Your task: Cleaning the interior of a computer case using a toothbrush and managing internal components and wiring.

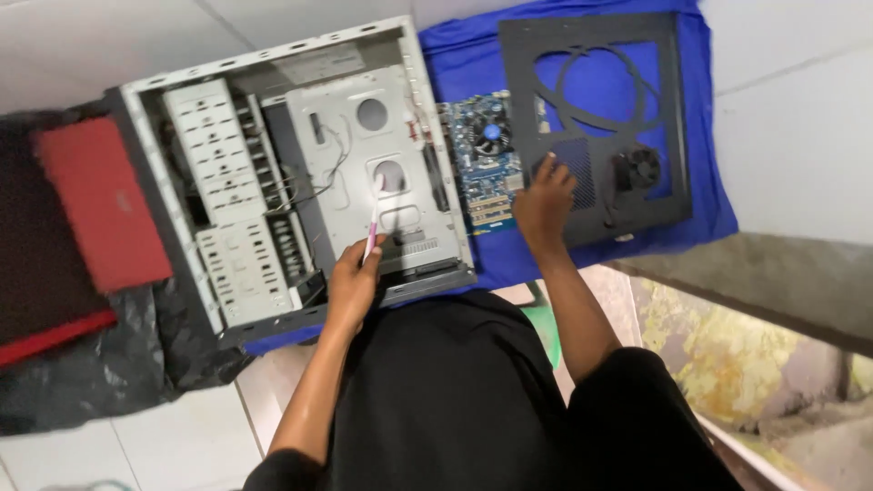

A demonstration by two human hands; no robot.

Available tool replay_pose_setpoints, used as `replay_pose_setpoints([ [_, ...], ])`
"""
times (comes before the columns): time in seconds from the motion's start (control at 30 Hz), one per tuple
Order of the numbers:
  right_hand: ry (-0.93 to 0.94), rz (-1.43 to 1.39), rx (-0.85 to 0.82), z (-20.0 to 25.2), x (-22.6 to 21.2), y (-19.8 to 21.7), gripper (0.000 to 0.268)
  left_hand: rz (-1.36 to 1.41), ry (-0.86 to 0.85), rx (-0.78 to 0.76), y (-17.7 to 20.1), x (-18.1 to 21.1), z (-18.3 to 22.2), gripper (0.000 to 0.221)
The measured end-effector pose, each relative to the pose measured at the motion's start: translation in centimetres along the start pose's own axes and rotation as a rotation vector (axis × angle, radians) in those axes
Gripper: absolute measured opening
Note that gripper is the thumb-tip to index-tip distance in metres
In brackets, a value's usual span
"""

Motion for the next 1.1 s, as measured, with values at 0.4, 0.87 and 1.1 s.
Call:
replay_pose_setpoints([
  [0.4, 0.067, -0.037, 0.027, -0.4, 1.5, -4.4, 0.084, 0.179, -0.086, 0.142, 1.5, -4.9, -3.1, 0.034],
  [0.87, 0.378, -0.897, -0.485, 11.3, -23.0, 10.7, 0.023, 0.482, -0.261, -0.075, 1.9, -1.9, -0.2, 0.028],
  [1.1, 0.489, -0.574, 0.070, 10.8, -20.6, 14.1, 0.011, -0.092, -0.609, 0.503, 22.5, -0.5, 2.7, 0.034],
])
Point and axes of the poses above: each hand's wrist, its own z-axis away from the middle knuckle, its own y-axis out of the back of the hand, x = y × z, the point moved 10 cm from there along -z, towards the middle knuckle, and after that the axes turned 3 degrees about z, right-handed, at the moved point
